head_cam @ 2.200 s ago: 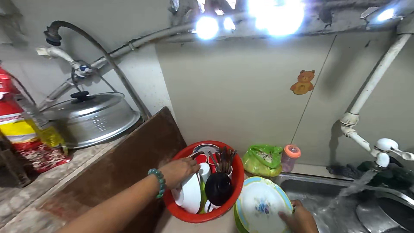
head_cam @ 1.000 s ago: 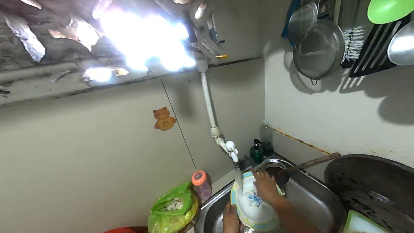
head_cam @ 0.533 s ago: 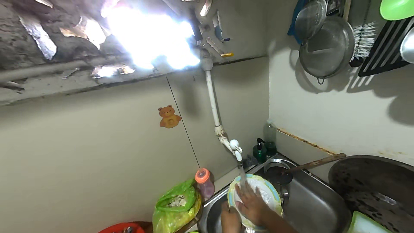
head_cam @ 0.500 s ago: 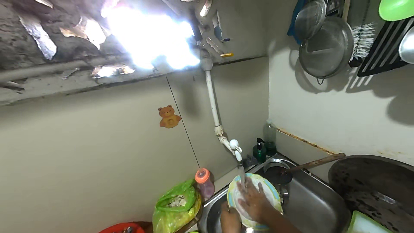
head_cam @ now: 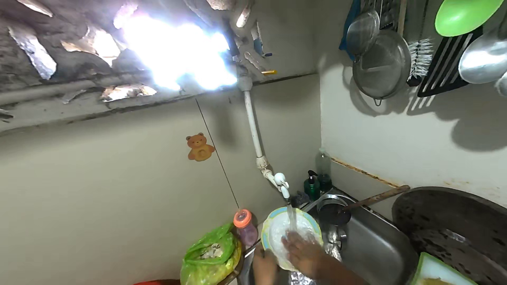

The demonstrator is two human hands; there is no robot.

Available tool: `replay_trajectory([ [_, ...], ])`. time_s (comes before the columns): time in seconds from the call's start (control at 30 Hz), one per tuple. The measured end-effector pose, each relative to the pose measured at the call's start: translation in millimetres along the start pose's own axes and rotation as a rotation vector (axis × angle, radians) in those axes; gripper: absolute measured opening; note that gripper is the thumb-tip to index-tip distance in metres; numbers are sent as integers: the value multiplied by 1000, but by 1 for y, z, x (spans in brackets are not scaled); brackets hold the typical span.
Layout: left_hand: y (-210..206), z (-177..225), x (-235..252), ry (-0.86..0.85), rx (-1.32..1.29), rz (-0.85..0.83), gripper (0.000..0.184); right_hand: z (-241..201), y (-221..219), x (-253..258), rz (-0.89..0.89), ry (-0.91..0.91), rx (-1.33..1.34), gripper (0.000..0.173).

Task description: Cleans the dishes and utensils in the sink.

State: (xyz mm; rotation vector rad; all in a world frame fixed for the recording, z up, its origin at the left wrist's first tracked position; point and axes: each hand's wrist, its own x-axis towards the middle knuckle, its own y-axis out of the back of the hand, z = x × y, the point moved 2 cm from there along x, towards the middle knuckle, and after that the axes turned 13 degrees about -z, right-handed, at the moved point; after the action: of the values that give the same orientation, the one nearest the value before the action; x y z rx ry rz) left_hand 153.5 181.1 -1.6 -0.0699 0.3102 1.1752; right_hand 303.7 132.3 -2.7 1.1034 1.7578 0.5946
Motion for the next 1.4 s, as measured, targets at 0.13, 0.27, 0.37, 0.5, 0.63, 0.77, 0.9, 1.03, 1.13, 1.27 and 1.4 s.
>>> replay_trajectory([
  [0.13, -3, -5, -10, 42, -22, -43, 32, 31, 13, -1, 181, -222, -73, 65],
  [0.27, -34, 0, -10, 70, -110, -140, 31, 13, 16, 11, 197, -140, -21, 59],
  [0.37, -39, 8, 6, 27, -69, -141, 26, -3, 14, -6, 54, -25, 74, 61],
  [0.5, -33, 24, 31, 48, 15, -227, 30, 10, -9, -35, 252, 133, -54, 54],
  [0.63, -56, 55, 33, -44, 114, -278, 38, 10, 10, -42, 302, -61, 160, 60],
  [0.77, -76, 75, 26, -234, 181, -277, 44, -2, 35, -33, 445, 88, 627, 54],
  [0.9, -58, 86, 46, -229, 259, -259, 47, -14, 43, -34, 520, 306, 968, 54],
  [1.03, -52, 95, 46, -269, 427, -287, 49, -20, 54, -34, 506, 357, 1078, 49],
  [1.13, -35, 85, 55, -243, 227, -268, 51, -23, 65, -38, 513, 306, 1137, 45],
  [1.27, -28, 48, 50, -221, 96, -76, 58, -31, 76, -32, 694, 244, 1364, 40],
  [1.4, -55, 19, 23, -431, 111, -91, 61, -38, 77, -11, 832, 95, 1486, 37],
])
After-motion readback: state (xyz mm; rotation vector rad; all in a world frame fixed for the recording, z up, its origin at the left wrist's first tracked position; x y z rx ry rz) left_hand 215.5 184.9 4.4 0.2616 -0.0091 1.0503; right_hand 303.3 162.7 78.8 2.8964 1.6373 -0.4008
